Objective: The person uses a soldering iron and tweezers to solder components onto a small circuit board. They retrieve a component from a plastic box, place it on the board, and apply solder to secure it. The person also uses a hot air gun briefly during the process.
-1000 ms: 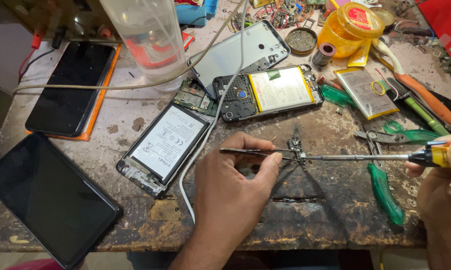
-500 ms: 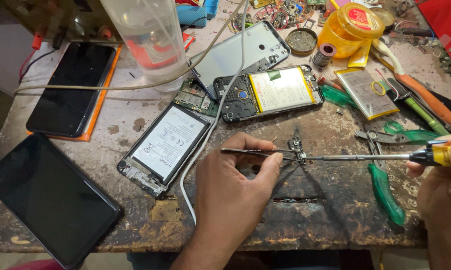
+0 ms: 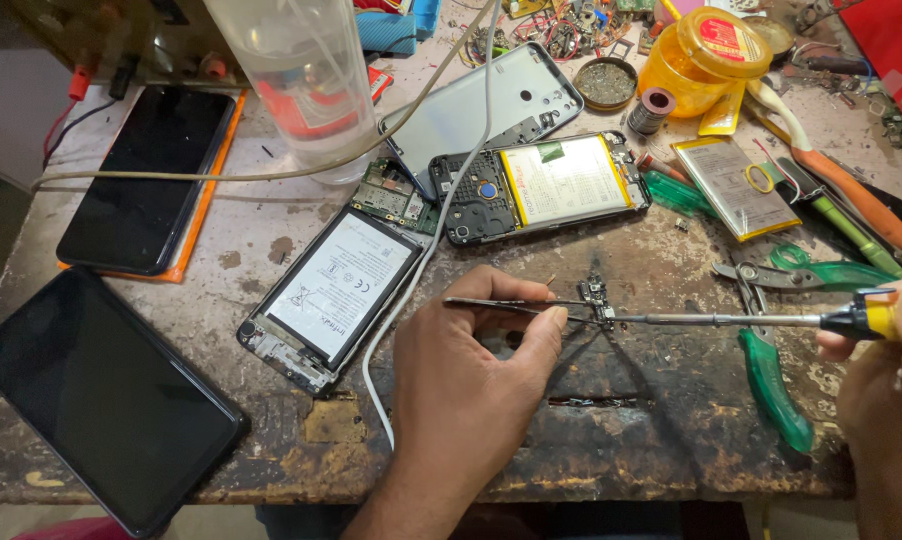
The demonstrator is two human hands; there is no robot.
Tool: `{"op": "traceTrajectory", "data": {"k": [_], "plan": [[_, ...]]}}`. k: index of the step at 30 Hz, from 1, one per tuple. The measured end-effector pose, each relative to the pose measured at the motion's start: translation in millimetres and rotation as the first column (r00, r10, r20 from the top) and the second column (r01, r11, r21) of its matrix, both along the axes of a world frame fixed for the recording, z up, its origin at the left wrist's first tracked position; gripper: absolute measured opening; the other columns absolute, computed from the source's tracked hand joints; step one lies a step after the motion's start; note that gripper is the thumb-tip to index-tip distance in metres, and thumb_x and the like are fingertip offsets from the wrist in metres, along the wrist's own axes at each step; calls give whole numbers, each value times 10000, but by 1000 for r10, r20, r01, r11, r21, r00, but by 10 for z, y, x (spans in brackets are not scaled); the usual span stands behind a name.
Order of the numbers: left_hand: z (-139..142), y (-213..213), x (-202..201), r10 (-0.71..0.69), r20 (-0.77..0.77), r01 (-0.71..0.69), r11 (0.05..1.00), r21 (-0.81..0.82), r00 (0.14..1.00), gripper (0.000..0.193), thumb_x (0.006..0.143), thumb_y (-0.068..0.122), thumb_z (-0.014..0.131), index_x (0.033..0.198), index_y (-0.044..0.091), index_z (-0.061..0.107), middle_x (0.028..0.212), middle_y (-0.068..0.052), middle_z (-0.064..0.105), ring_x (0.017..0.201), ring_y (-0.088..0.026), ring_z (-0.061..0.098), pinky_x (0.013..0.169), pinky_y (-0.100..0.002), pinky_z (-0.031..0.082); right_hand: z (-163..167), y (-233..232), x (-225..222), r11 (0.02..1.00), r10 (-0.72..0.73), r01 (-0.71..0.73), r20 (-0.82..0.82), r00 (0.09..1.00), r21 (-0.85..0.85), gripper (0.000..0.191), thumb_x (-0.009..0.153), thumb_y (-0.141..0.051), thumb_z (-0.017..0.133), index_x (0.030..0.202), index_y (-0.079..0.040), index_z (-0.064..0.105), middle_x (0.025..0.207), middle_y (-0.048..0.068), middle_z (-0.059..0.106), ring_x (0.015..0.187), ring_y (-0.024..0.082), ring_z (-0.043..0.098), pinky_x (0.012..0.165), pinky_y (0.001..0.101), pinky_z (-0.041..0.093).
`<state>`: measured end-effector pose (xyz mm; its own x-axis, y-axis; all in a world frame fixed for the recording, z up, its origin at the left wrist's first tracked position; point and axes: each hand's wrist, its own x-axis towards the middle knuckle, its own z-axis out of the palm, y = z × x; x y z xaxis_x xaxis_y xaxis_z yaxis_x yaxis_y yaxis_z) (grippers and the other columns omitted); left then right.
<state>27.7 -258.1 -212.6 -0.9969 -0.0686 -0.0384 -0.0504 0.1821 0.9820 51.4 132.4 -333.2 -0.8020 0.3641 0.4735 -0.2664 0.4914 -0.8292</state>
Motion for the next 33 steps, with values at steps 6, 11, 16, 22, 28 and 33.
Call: {"op": "traceTrajectory", "data": {"k": [6, 11, 16, 22, 28, 33], "plan": [[8, 5, -3, 15, 11, -15, 1000, -14, 1000, 142, 767, 201, 790, 859, 94, 775, 769, -29, 820, 682, -111, 796, 630, -265, 599, 72, -68, 7, 985, -43, 38, 28, 999, 169, 497, 1303, -353, 300, 1032, 7, 511, 791, 135, 611, 641, 158, 627, 667, 273, 554], [11, 3, 0, 7, -4, -7, 1000, -9, 1000, 138, 775, 199, 787, 863, 94, 775, 770, -28, 820, 684, -110, 799, 629, -264, 600, -17, 72, -35, 998, 34, -33, -6, 999, 59, 413, 1254, -279, 285, 1069, 20, 501, 842, 163, 633, 673, 182, 646, 716, 295, 572], [10, 3, -12, 8, -1, -8, 999, -47, 1000, 145, 767, 207, 793, 860, 98, 772, 769, -25, 816, 679, -110, 793, 627, -267, 593, -75, 162, -46, 995, 70, -68, -31, 997, 66, 413, 1267, -286, 294, 1055, 4, 497, 848, 151, 625, 677, 181, 645, 712, 296, 579], [-2, 12, -3, 12, -19, -12, 1000, -12, 1000, 142, 768, 202, 791, 857, 93, 771, 769, -27, 816, 687, -109, 798, 632, -269, 602, -19, 119, -6, 985, 24, -26, 14, 1000, 170, 476, 1278, -328, 278, 1010, -8, 508, 818, 140, 632, 647, 160, 633, 698, 276, 555], [-7, 8, -2, 11, -7, -12, 1000, -8, 1000, 137, 771, 200, 791, 855, 92, 773, 765, -29, 820, 684, -110, 801, 638, -268, 604, -24, 91, 18, 961, 5, -7, 7, 1000, 276, 558, 1300, -371, 277, 949, -8, 515, 775, 137, 612, 630, 165, 616, 656, 269, 500], [-3, 5, -7, 13, -14, -13, 1000, -18, 1000, 142, 768, 199, 793, 856, 89, 773, 771, -29, 820, 686, -110, 800, 643, -265, 603, 25, 16, 15, 968, 33, -31, -2, 999, 247, 499, 1280, -349, 235, 1038, -3, 501, 820, 131, 629, 660, 153, 649, 697, 271, 575]]}}
